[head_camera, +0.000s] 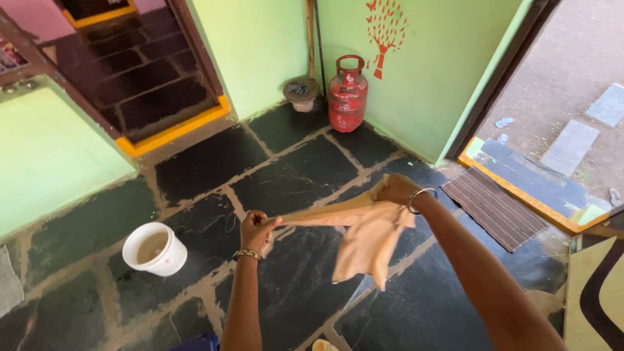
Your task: The person uses a damp cloth to scrub and wipe a dark ledge located near a window with metal bars.
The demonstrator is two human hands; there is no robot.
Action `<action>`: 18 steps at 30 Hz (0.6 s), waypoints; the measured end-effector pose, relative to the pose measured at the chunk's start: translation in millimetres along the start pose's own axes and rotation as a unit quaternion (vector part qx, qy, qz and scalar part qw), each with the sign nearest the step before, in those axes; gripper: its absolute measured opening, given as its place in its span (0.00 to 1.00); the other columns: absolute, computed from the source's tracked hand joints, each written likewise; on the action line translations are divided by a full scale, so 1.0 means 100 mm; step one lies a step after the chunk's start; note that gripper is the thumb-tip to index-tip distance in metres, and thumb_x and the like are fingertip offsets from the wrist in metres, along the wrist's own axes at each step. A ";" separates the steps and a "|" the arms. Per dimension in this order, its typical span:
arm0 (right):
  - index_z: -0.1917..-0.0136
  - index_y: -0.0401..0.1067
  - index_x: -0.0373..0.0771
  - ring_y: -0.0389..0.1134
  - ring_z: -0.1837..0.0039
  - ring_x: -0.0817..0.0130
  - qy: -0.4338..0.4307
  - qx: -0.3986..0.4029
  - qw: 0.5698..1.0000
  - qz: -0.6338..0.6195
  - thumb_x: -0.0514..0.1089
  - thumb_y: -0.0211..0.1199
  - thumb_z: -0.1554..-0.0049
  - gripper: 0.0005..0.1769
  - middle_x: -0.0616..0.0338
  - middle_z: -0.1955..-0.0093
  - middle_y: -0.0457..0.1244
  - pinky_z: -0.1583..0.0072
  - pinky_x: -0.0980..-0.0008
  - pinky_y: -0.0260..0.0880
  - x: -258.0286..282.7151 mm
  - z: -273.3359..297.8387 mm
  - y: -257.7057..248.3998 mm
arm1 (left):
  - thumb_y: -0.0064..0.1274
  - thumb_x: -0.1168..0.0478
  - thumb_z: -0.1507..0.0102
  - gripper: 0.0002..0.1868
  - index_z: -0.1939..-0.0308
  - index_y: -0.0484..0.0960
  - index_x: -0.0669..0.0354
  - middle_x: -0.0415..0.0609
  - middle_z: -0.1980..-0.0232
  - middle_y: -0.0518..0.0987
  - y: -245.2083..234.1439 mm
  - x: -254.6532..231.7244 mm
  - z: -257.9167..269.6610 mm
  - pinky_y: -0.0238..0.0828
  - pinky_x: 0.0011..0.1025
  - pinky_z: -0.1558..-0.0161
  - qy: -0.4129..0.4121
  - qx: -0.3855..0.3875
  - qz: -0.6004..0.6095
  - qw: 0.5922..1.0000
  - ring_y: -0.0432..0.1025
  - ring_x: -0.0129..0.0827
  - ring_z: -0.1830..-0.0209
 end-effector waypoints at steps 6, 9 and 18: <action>0.56 0.80 0.38 0.71 0.57 0.60 0.023 0.071 0.985 0.155 0.52 0.68 0.53 0.17 0.50 0.60 0.71 0.52 0.62 0.69 0.61 0.45 -0.01 | 0.76 0.55 0.57 0.40 0.43 0.76 0.50 0.53 0.40 0.74 0.99 -0.55 0.24 0.64 0.47 0.37 0.203 0.141 -0.307 0.919 0.66 0.46 0.36; 0.58 0.78 0.33 0.70 0.60 0.58 0.062 0.114 0.973 0.193 0.53 0.66 0.50 0.19 0.45 0.63 0.69 0.54 0.59 0.69 0.80 0.63 0.05 | 0.72 0.58 0.53 0.48 0.29 0.69 0.49 0.55 0.33 0.72 1.78 -1.08 0.60 0.62 0.48 0.32 0.326 0.236 -0.193 0.895 0.65 0.51 0.31; 0.55 0.79 0.40 0.71 0.55 0.56 0.103 0.072 0.951 0.283 0.55 0.68 0.51 0.18 0.51 0.58 0.71 0.51 0.57 0.71 0.62 1.29 -0.67 | 0.73 0.50 0.48 0.20 0.65 0.81 0.60 0.54 0.62 0.80 3.12 -1.49 0.92 0.74 0.42 0.57 0.339 0.361 -0.253 0.831 0.77 0.47 0.60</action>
Point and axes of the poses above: each hand's wrist, its own z-axis away from the middle knuckle, its own y-axis out of the palm, x = y × z, the point moved 8 cm from there along -z, towards the middle knuckle
